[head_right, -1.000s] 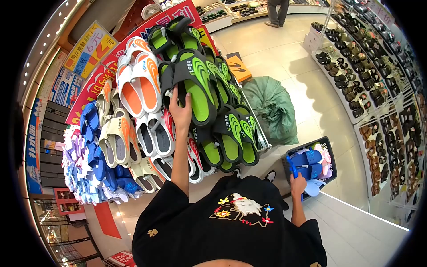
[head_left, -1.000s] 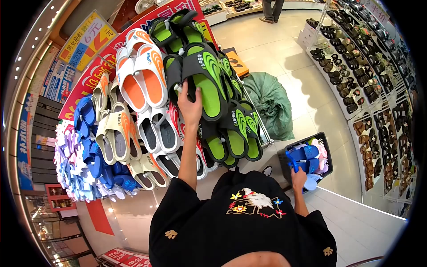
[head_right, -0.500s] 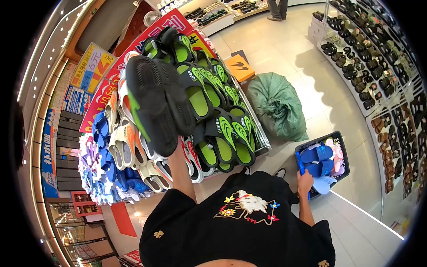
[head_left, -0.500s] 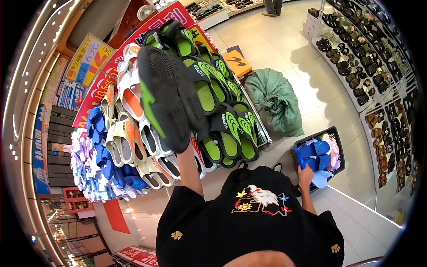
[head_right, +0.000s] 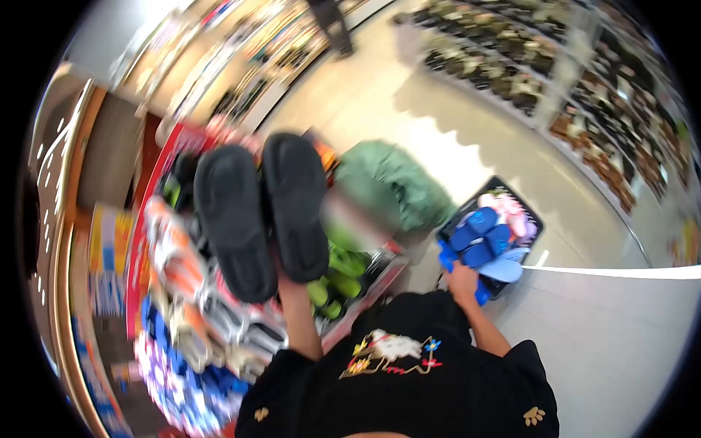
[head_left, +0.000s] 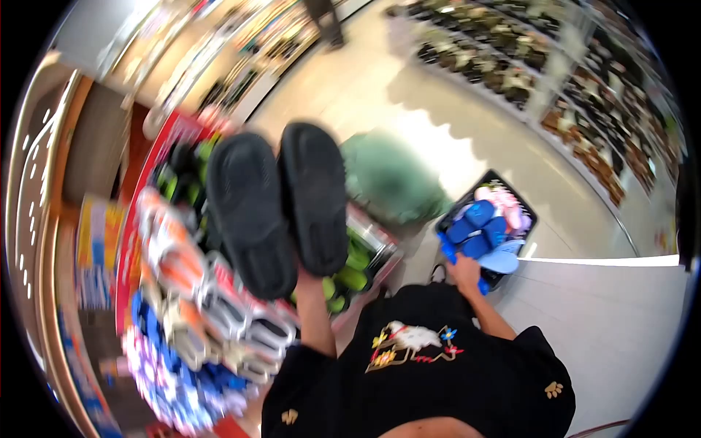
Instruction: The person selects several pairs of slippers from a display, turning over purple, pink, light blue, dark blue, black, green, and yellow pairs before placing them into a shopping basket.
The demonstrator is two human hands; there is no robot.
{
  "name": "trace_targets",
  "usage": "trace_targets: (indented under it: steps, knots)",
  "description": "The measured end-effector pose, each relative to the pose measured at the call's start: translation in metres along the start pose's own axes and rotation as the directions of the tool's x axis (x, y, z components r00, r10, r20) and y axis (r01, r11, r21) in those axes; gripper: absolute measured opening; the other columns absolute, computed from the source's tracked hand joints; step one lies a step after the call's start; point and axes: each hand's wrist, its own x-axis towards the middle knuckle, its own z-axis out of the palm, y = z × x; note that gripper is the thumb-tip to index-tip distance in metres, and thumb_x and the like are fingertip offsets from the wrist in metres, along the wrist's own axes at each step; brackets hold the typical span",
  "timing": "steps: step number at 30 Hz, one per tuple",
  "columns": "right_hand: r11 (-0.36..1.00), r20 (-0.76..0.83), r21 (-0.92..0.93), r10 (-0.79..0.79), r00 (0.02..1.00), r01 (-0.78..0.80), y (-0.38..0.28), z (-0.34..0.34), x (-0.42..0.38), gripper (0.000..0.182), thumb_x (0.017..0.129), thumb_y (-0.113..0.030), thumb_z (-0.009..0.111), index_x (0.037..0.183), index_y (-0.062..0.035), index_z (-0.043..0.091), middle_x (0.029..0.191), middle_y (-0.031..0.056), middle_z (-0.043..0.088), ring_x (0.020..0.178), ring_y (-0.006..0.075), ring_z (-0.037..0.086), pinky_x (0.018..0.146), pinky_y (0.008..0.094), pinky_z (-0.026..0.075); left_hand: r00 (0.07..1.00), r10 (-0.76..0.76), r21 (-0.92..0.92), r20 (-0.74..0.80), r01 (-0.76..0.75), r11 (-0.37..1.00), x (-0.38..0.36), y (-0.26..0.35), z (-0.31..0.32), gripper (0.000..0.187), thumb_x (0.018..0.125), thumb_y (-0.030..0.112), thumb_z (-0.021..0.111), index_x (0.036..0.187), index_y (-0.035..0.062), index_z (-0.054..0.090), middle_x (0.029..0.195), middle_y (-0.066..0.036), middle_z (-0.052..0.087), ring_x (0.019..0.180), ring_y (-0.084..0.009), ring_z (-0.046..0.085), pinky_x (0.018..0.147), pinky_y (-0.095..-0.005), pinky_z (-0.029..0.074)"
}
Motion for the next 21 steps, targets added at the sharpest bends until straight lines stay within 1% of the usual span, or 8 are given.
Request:
trace_targets:
  steps: [2, 5, 6, 8, 9, 11, 14, 21]
  knots:
    - [1.000, 0.016, 0.006, 0.009, 1.000, -0.009, 0.013, 0.007, 0.000, 0.036, 0.075, -0.037, 0.065, 0.092, -0.0057, 0.064, 0.074, 0.0189, 0.066, 0.070, 0.0365, 0.065, 0.064, 0.0484, 0.051, 0.998, -0.049, 0.029, 0.030, 0.048, 0.998, -0.004, -0.021, 0.028, 0.038, 0.095, 0.016, 0.050, 0.130, 0.0049, 0.045, 0.116, -0.009, 0.056, 0.097, -0.0191, 0.059, 0.080, -0.0285, 0.051]
    - [0.996, 0.026, 0.085, -0.020, 0.999, 0.017, 0.022, 0.001, -0.006, 0.032, 0.078, -0.039, 0.064, 0.100, -0.0160, 0.067, 0.075, 0.0145, 0.067, 0.069, 0.0315, 0.066, 0.062, 0.0457, 0.052, 0.989, -0.116, 0.093, 0.090, 0.108, 0.990, -0.009, -0.046, 0.078, 0.038, 0.095, 0.017, 0.050, 0.130, 0.0050, 0.045, 0.116, -0.009, 0.056, 0.097, -0.0191, 0.059, 0.080, -0.0284, 0.051]
    - [0.986, 0.001, 0.157, -0.064, 0.998, 0.063, 0.026, -0.010, -0.009, 0.033, 0.078, -0.041, 0.063, 0.099, -0.0146, 0.067, 0.074, 0.0148, 0.067, 0.068, 0.0317, 0.066, 0.060, 0.0454, 0.052, 0.984, -0.141, 0.123, 0.105, 0.128, 0.984, -0.014, -0.054, 0.096, 0.038, 0.095, 0.017, 0.049, 0.130, 0.0050, 0.045, 0.117, -0.009, 0.056, 0.097, -0.0191, 0.059, 0.080, -0.0284, 0.050]
    - [0.985, -0.004, 0.145, -0.095, 0.995, 0.095, 0.028, -0.021, -0.011, 0.035, 0.080, -0.042, 0.060, 0.096, -0.0116, 0.067, 0.073, 0.0164, 0.066, 0.066, 0.0317, 0.066, 0.058, 0.0460, 0.052, 0.976, -0.176, 0.169, 0.130, 0.154, 0.974, -0.025, -0.066, 0.123, 0.038, 0.095, 0.018, 0.049, 0.130, 0.0051, 0.044, 0.117, -0.009, 0.056, 0.098, -0.0191, 0.059, 0.080, -0.0283, 0.050]
    - [0.963, -0.081, 0.207, -0.160, 0.984, 0.173, 0.031, -0.030, -0.016, 0.037, 0.080, -0.041, 0.060, 0.096, -0.0089, 0.067, 0.075, 0.0174, 0.067, 0.067, 0.0330, 0.066, 0.060, 0.0463, 0.052, 0.974, -0.186, 0.197, 0.128, 0.159, 0.967, -0.030, -0.067, 0.132, 0.038, 0.095, 0.018, 0.049, 0.130, 0.0051, 0.044, 0.117, -0.009, 0.055, 0.098, -0.0191, 0.059, 0.080, -0.0283, 0.050]
    - [0.935, -0.121, 0.300, -0.160, 0.980, 0.190, 0.036, -0.025, -0.015, 0.038, 0.080, -0.039, 0.059, 0.098, -0.0066, 0.066, 0.076, 0.0181, 0.066, 0.068, 0.0342, 0.066, 0.062, 0.0461, 0.052, 0.970, -0.207, 0.234, 0.129, 0.173, 0.957, -0.042, -0.074, 0.146, 0.038, 0.095, 0.018, 0.049, 0.131, 0.0052, 0.044, 0.117, -0.009, 0.055, 0.098, -0.0191, 0.059, 0.080, -0.0282, 0.050]
    - [0.955, -0.025, 0.227, -0.190, 0.981, 0.191, 0.035, -0.031, -0.016, 0.036, 0.081, -0.036, 0.059, 0.099, -0.0061, 0.066, 0.079, 0.0174, 0.067, 0.069, 0.0346, 0.065, 0.064, 0.0449, 0.052, 0.964, -0.233, 0.275, 0.131, 0.191, 0.942, -0.052, -0.080, 0.160, 0.038, 0.096, 0.019, 0.048, 0.131, 0.0053, 0.044, 0.117, -0.009, 0.055, 0.098, -0.0192, 0.059, 0.081, -0.0280, 0.050]
    - [0.940, -0.061, 0.238, -0.237, 0.970, 0.244, 0.044, -0.018, -0.012, 0.033, 0.081, -0.031, 0.060, 0.101, -0.0055, 0.065, 0.084, 0.0169, 0.068, 0.072, 0.0337, 0.066, 0.066, 0.0435, 0.052, 0.955, -0.254, 0.327, 0.154, 0.193, 0.925, -0.063, -0.078, 0.177, 0.038, 0.096, 0.020, 0.048, 0.131, 0.0055, 0.044, 0.118, -0.009, 0.055, 0.099, -0.0192, 0.058, 0.082, -0.0278, 0.050]
